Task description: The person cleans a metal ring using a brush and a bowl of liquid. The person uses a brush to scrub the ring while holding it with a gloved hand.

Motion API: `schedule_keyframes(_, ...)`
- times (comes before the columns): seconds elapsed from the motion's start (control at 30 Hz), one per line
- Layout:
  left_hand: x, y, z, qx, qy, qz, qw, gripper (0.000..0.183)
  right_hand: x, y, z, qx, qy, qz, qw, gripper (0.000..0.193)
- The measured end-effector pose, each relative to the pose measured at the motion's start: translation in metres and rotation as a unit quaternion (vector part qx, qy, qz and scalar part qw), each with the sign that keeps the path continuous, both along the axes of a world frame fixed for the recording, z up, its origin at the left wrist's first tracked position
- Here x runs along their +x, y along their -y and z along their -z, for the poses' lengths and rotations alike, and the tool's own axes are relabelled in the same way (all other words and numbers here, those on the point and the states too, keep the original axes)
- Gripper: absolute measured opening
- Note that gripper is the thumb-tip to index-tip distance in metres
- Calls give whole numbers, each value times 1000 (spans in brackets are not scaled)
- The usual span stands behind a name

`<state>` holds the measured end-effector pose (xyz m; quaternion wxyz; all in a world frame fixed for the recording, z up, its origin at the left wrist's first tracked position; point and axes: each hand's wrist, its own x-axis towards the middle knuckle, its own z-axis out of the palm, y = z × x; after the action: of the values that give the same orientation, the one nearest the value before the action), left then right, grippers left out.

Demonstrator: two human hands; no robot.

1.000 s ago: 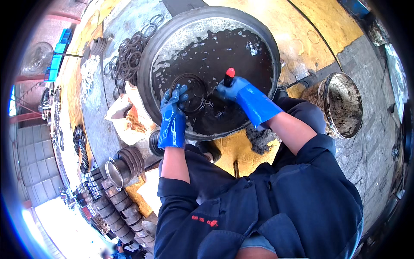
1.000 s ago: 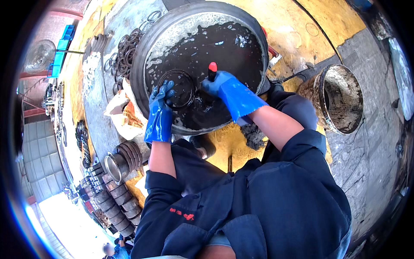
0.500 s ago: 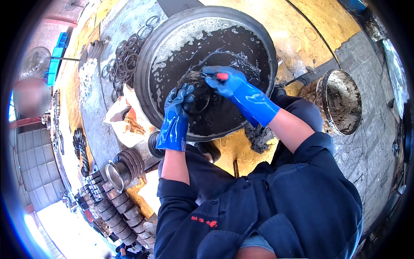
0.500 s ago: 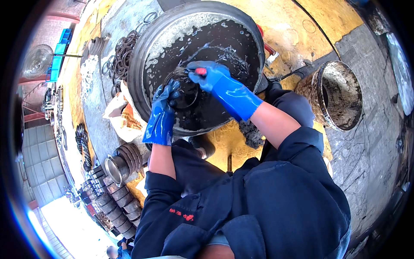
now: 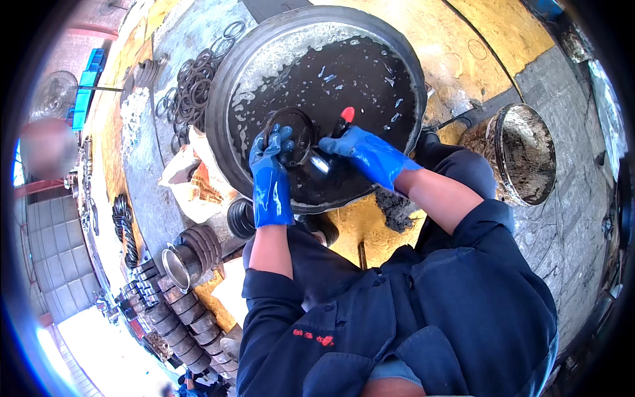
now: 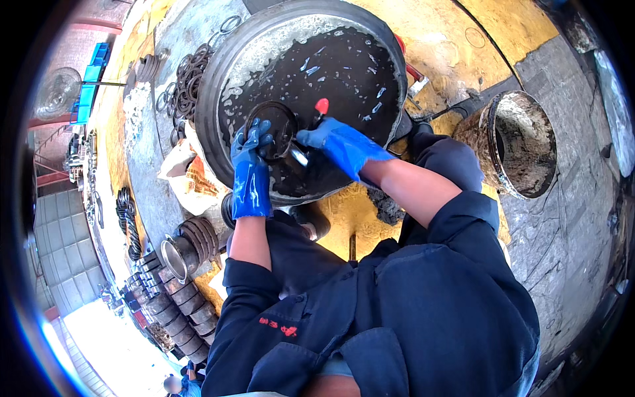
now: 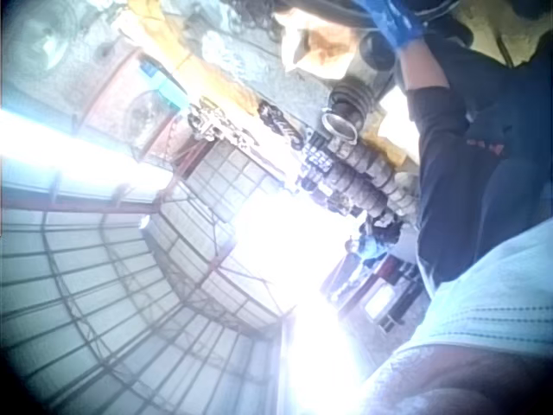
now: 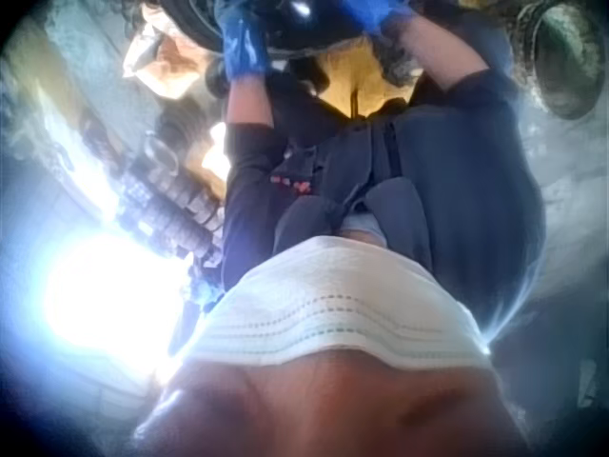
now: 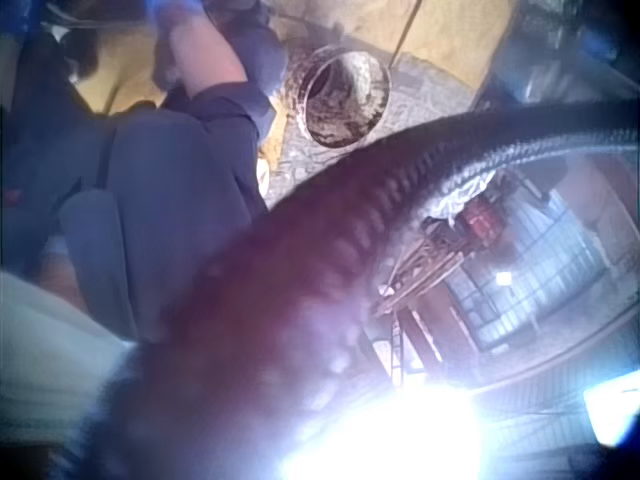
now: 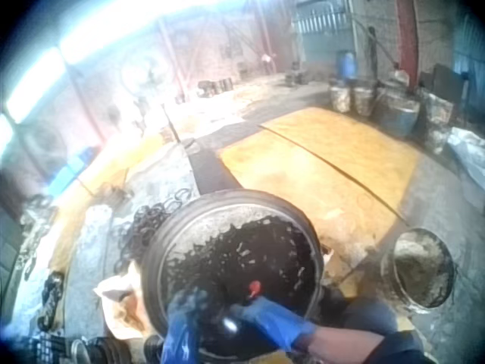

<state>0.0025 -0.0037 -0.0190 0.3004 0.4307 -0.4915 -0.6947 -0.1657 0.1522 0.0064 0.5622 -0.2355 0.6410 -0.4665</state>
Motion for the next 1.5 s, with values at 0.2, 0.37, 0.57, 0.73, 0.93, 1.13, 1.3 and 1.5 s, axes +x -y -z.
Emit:
schedule_keyframes(0.2, -7, -5, -1, -12, 15, 72, 997, 30, -8, 26, 29, -222, -533, 13, 816, 30)
schedule_keyframes(0.37, -10, -11, -9, 2, 25, 105, 994, 29, -6, 34, 36, 93, -321, -38, 942, 34)
schedule_keyframes(0.57, -3, -5, -2, 10, -11, 108, 994, 29, 2, 19, 36, 34, 118, -12, 992, 38)
schedule_keyframes(0.73, -6, -6, -7, -34, 14, 117, 992, 28, 11, 26, 44, 57, 303, 107, 945, 31)
schedule_keyframes(0.93, -8, -15, -13, -6, 6, 118, 993, 27, 13, 31, 8, 73, -294, -182, 935, 25)
schedule_keyframes(1.13, -5, -9, -5, -44, 11, 96, 994, 28, 20, 34, 48, -16, -567, -147, 810, 45)
schedule_keyframes(1.3, 3, 4, 0, -13, -36, 5, 999, 29, 11, 24, 36, 0, -546, -62, 836, 40)
schedule_keyframes(1.5, 11, 16, -1, 42, -15, -41, 998, 31, 2, 31, 40, -73, -139, 33, 987, 27)
